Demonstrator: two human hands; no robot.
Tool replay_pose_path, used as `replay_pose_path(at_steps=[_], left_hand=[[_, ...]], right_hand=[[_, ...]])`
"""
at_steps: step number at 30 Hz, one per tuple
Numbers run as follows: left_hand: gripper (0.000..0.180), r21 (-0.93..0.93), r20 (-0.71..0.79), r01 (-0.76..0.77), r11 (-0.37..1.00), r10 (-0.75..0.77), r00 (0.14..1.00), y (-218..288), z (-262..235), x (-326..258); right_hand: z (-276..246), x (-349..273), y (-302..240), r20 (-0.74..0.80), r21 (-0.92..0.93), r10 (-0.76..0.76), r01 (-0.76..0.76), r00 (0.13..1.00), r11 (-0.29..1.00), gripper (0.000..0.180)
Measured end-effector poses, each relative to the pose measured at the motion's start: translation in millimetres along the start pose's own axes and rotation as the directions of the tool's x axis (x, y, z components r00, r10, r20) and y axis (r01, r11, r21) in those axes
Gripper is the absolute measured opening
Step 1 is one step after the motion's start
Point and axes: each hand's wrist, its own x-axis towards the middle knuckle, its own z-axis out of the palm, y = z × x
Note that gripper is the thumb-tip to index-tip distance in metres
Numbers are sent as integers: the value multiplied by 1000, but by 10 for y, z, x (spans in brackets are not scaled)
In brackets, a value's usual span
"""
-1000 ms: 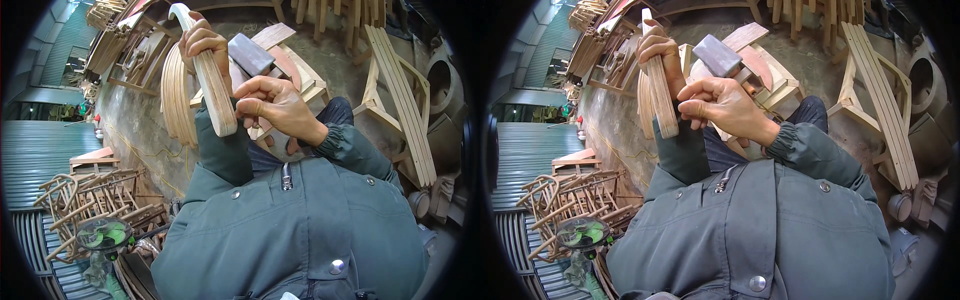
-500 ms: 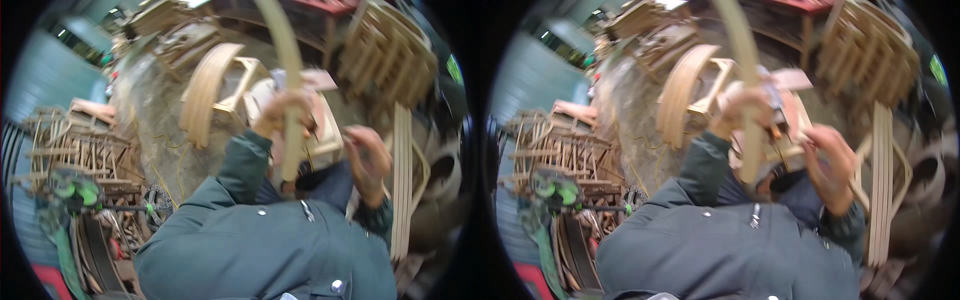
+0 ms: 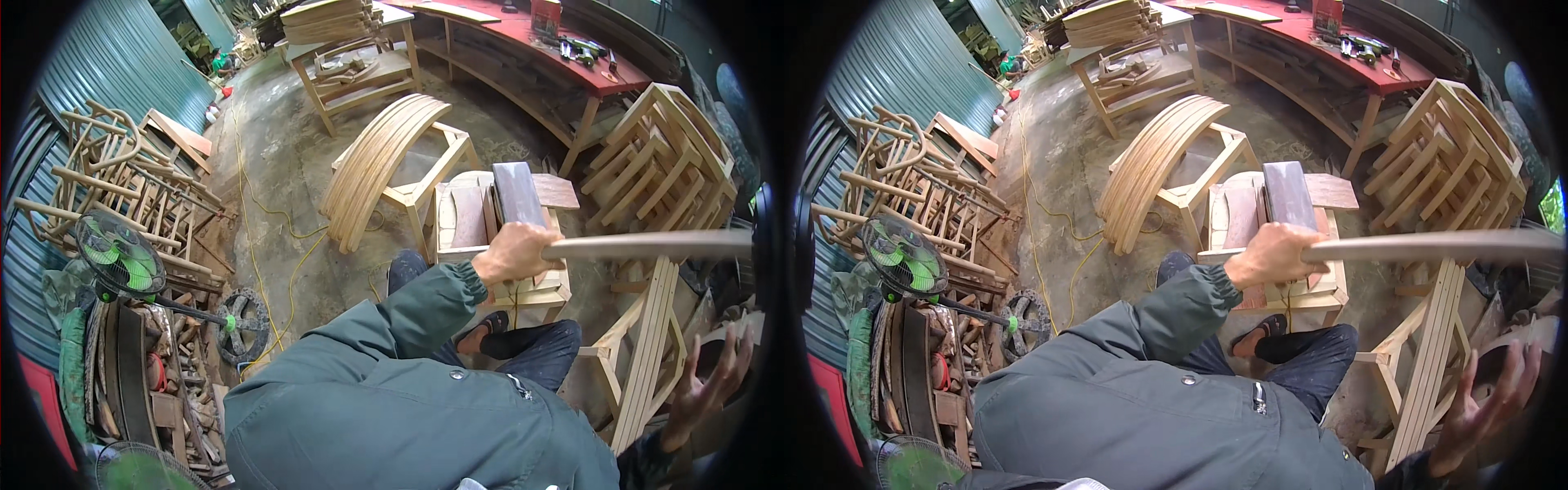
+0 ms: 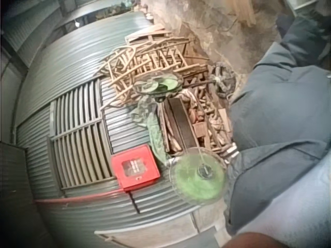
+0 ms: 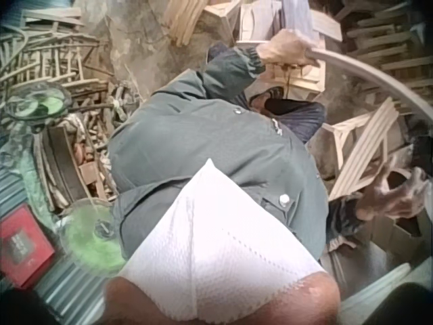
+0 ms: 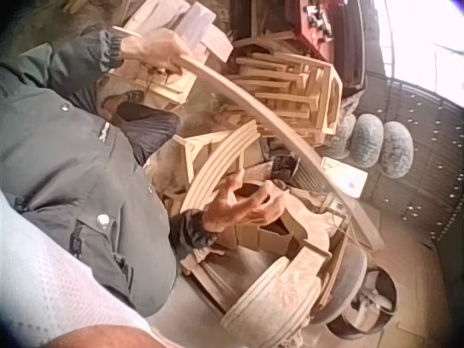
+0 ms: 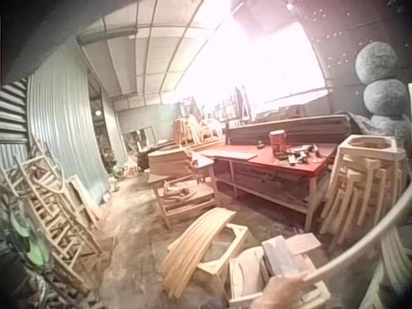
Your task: The recorder is sanding curved wooden furniture components using a stationary belt sander in a workshop.
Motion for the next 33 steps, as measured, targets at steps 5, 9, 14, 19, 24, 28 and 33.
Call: replay_pose_path(at_steps=[5, 9, 14, 19, 24, 28, 33], left_hand=[[33, 257, 129, -239, 936, 211, 969, -175, 200, -118], [38, 93, 281, -436, 895, 396, 874, -166, 198, -76], [42, 51, 581, -315, 948, 228, 782, -44, 127, 179], [41, 281, 26, -385, 879, 394, 919, -463, 517, 355], [69, 214, -122, -330, 920, 360, 925, -565, 793, 320], [77, 162, -88, -277, 947, 294, 952, -615, 1014, 277], [77, 112, 98, -216, 970, 205, 974, -706, 1109, 171]], right_hand=[[-62, -413, 329, 402, -219, 56, 37, 914, 975, 75], [-348, -1321, 815, 709, 105, 82, -220, 700, 970, 42], [-1222, -1245, 392, 837, -54, 141, -176, 529, 983, 57], [-1488, -642, 182, 862, 52, 83, -250, 500, 967, 62], [-1627, -117, 71, 910, -5, 70, -157, 409, 988, 69], [-1708, 157, -100, 932, -36, 89, -156, 350, 987, 61], [-1707, 462, -316, 981, -66, 106, -231, 164, 971, 53]])
